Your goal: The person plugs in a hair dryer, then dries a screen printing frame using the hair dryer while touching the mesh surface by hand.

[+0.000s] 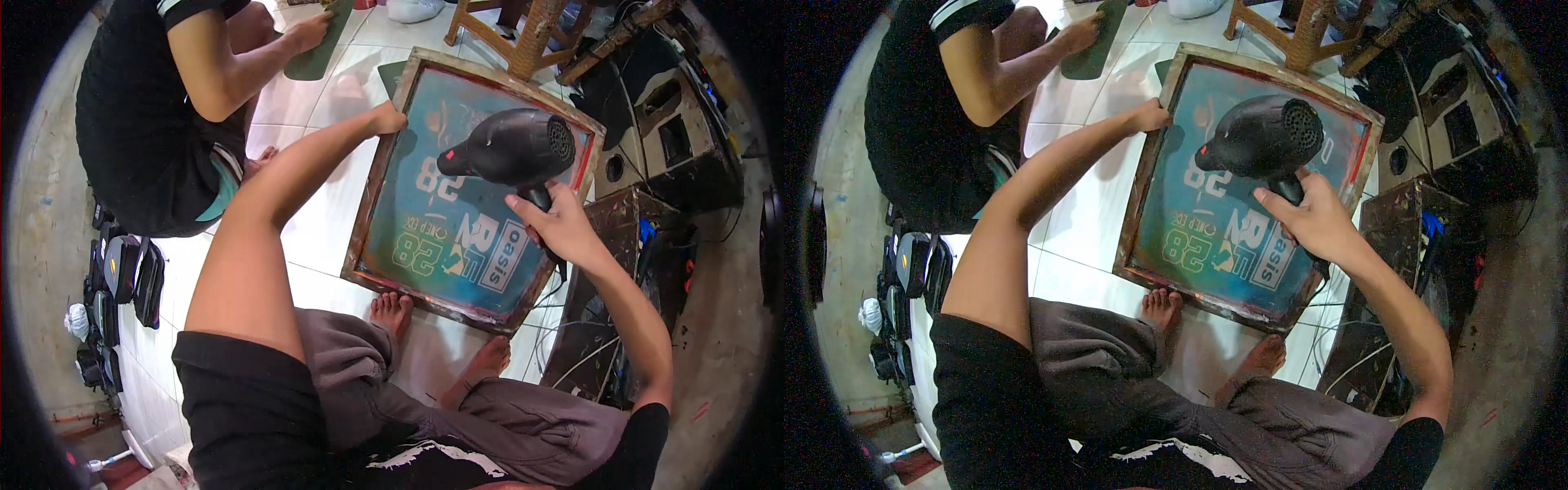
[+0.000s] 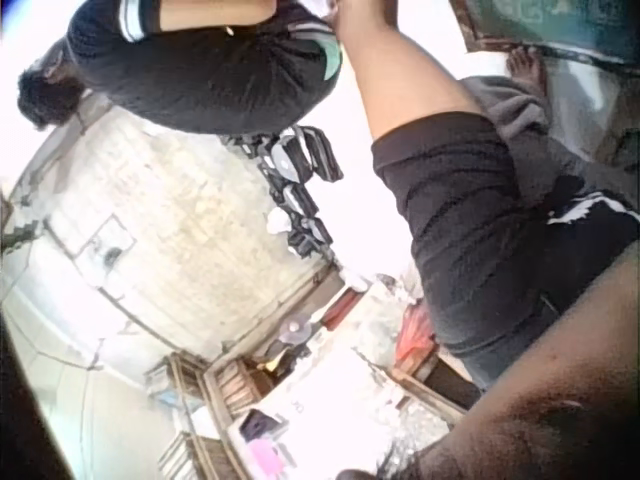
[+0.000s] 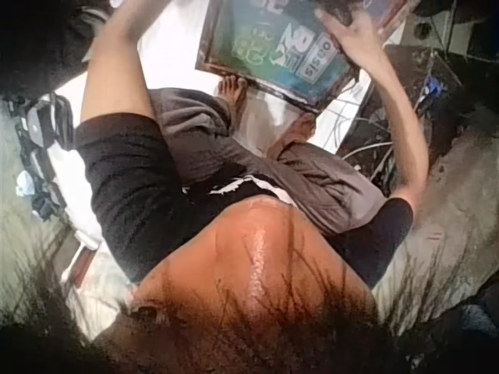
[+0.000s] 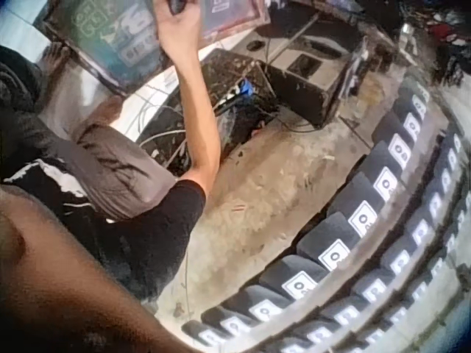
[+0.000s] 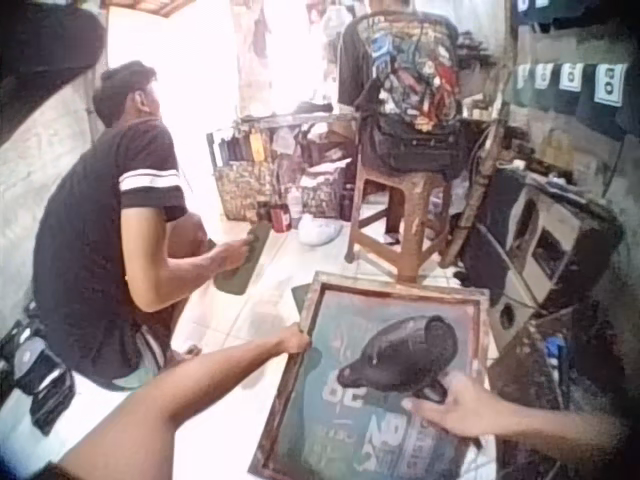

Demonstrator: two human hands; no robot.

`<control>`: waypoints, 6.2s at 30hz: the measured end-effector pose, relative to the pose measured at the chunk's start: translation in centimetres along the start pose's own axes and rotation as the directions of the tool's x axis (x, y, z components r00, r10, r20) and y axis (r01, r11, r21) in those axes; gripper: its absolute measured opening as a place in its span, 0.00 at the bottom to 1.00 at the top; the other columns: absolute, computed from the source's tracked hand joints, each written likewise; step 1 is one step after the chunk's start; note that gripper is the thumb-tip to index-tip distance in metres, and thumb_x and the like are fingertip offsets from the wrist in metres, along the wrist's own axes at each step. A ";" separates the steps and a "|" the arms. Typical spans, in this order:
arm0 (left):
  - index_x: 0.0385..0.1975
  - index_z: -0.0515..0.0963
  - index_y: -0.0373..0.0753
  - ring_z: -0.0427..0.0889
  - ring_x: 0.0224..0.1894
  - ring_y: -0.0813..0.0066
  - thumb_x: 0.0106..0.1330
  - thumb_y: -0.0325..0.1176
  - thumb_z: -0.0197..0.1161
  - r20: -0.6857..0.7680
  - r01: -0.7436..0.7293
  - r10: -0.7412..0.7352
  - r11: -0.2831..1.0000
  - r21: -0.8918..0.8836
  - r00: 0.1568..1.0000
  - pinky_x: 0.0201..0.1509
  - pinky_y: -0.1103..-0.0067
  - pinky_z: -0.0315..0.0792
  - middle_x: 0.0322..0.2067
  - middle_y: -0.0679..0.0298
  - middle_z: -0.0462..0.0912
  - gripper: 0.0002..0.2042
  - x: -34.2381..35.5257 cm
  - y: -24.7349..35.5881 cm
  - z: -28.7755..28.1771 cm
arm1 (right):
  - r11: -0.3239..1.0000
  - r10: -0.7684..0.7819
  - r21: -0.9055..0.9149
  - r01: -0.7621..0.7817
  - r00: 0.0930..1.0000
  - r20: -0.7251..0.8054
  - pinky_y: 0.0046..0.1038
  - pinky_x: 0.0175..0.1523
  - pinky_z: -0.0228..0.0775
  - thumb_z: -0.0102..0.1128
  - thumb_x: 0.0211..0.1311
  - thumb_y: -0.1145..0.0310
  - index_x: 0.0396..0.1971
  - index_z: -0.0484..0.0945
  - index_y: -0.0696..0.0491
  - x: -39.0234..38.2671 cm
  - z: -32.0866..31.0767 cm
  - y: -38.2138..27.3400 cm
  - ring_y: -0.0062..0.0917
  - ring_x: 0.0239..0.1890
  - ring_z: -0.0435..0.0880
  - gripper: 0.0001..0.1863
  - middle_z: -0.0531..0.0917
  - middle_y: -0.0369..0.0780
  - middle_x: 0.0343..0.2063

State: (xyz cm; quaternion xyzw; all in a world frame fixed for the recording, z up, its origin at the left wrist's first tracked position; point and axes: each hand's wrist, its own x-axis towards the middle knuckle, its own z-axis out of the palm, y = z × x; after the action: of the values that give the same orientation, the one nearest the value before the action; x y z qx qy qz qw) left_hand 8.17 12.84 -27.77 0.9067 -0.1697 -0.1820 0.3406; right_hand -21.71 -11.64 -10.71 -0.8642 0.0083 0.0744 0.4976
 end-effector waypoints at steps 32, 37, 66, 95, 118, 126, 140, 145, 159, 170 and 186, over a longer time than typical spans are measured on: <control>0.48 0.76 0.22 0.81 0.51 0.46 0.48 0.41 0.61 0.033 0.065 -0.069 0.991 0.114 0.997 0.53 0.66 0.76 0.45 0.37 0.81 0.30 1.1 0.2 0.8 | 0.997 0.026 0.066 -0.026 1.000 -0.002 0.22 0.21 0.64 0.64 0.65 0.65 0.53 0.69 0.63 -0.8 -1.1 0.8 0.15 0.16 0.72 0.23 0.76 0.34 0.19; 0.47 0.77 0.23 0.83 0.49 0.48 0.49 0.41 0.63 -0.064 0.096 -0.089 0.988 0.121 0.994 0.51 0.66 0.77 0.43 0.38 0.82 0.28 1.6 -1.1 1.6 | 0.987 0.095 0.122 -0.100 0.995 0.044 0.26 0.22 0.67 0.65 0.63 0.64 0.49 0.72 0.63 -1.1 -1.2 0.2 0.17 0.16 0.74 0.21 0.78 0.36 0.20; 0.50 0.73 0.21 0.84 0.45 0.50 0.47 0.40 0.64 0.096 0.081 -0.084 0.996 0.033 0.992 0.45 0.65 0.79 0.43 0.39 0.82 0.32 2.4 -1.7 1.2 | 0.991 0.131 -0.006 -0.133 0.985 -0.116 0.29 0.34 0.73 0.65 0.59 0.67 0.47 0.77 0.60 -2.8 -2.8 -0.1 0.23 0.26 0.80 0.18 0.82 0.40 0.24; 0.48 0.77 0.26 0.84 0.41 0.60 0.50 0.33 0.67 0.147 0.108 -0.095 0.990 -0.088 0.985 0.44 0.67 0.77 0.40 0.49 0.84 0.25 2.9 -1.9 1.7 | 0.940 0.332 0.024 -0.341 0.897 -0.293 0.31 0.31 0.73 0.64 0.60 0.64 0.43 0.78 0.64 -8.6 -12.3 1.9 0.25 0.23 0.80 0.19 0.81 0.41 0.21; 0.43 0.80 0.31 0.82 0.33 0.67 0.51 0.31 0.65 0.176 0.114 -0.094 0.987 -0.111 0.980 0.33 0.72 0.77 0.34 0.58 0.84 0.19 1.6 0.0 1.1 | 0.989 0.017 -0.126 -0.073 0.917 -0.399 0.29 0.23 0.68 0.65 0.58 0.66 0.33 0.78 0.62 -9.1 -12.9 3.9 0.21 0.15 0.75 0.13 0.75 0.36 0.14; 0.44 0.80 0.31 0.82 0.37 0.66 0.51 0.31 0.64 0.134 0.065 -0.050 0.992 -0.110 0.990 0.38 0.70 0.77 0.38 0.58 0.84 0.19 0.6 0.8 0.8 | 0.950 0.295 -0.019 -0.313 0.912 -0.287 0.33 0.36 0.72 0.65 0.54 0.65 0.37 0.79 0.66 -9.9 -13.3 2.0 0.29 0.26 0.81 0.18 0.80 0.46 0.21; 0.38 0.82 0.30 0.83 0.36 0.66 0.52 0.29 0.64 0.112 0.088 -0.078 0.992 -0.089 0.991 0.40 0.69 0.77 0.34 0.57 0.85 0.15 0.5 0.9 1.1 | 0.967 0.176 -0.118 -0.224 0.931 -0.321 0.30 0.34 0.75 0.67 0.57 0.67 0.51 0.74 0.66 -10.2 -12.8 3.9 0.28 0.27 0.82 0.25 0.83 0.48 0.34; 0.39 0.81 0.30 0.83 0.33 0.65 0.52 0.30 0.65 0.111 0.112 -0.101 0.989 -0.094 0.989 0.37 0.70 0.77 0.33 0.56 0.84 0.15 2.0 -0.7 1.5 | 0.982 0.190 0.076 -0.175 0.919 -0.346 0.22 0.23 0.72 0.68 0.58 0.68 0.52 0.71 0.64 -9.7 -12.1 5.7 0.19 0.20 0.79 0.25 0.81 0.40 0.31; 0.40 0.80 0.27 0.83 0.30 0.64 0.50 0.32 0.66 0.100 0.097 -0.092 0.994 -0.050 0.991 0.30 0.70 0.77 0.32 0.53 0.83 0.19 1.6 0.0 1.1 | 0.985 -0.013 -0.163 -0.053 0.924 -0.382 0.20 0.20 0.63 0.66 0.60 0.67 0.51 0.73 0.61 -7.8 -10.7 8.5 0.15 0.15 0.72 0.22 0.77 0.34 0.19; 0.46 0.77 0.23 0.84 0.46 0.54 0.47 0.40 0.68 0.107 0.157 -0.162 0.986 0.050 0.981 0.49 0.68 0.77 0.42 0.42 0.83 0.29 2.7 -0.4 1.2 | 1.000 0.014 -0.023 -0.018 0.981 -0.194 0.30 0.50 0.73 0.68 0.58 0.66 0.47 0.78 0.63 -3.5 -3.1 7.3 0.26 0.42 0.82 0.21 0.85 0.45 0.39; 0.39 0.81 0.25 0.84 0.46 0.50 0.44 0.42 0.70 -0.035 0.090 -0.087 0.988 0.122 0.996 0.50 0.67 0.78 0.39 0.41 0.84 0.26 2.0 -0.2 2.2 | 0.951 -0.117 -0.277 0.135 0.990 0.080 0.34 0.45 0.76 0.66 0.53 0.66 0.43 0.79 0.61 1.3 -1.8 2.6 0.38 0.39 0.87 0.19 0.85 0.50 0.33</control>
State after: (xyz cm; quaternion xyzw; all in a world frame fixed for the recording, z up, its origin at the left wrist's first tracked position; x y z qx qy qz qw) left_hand 8.93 10.91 -29.92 0.9352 -0.1352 -0.1726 0.2780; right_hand -20.43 -14.41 -12.22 -0.9222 -0.0731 0.0701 0.3732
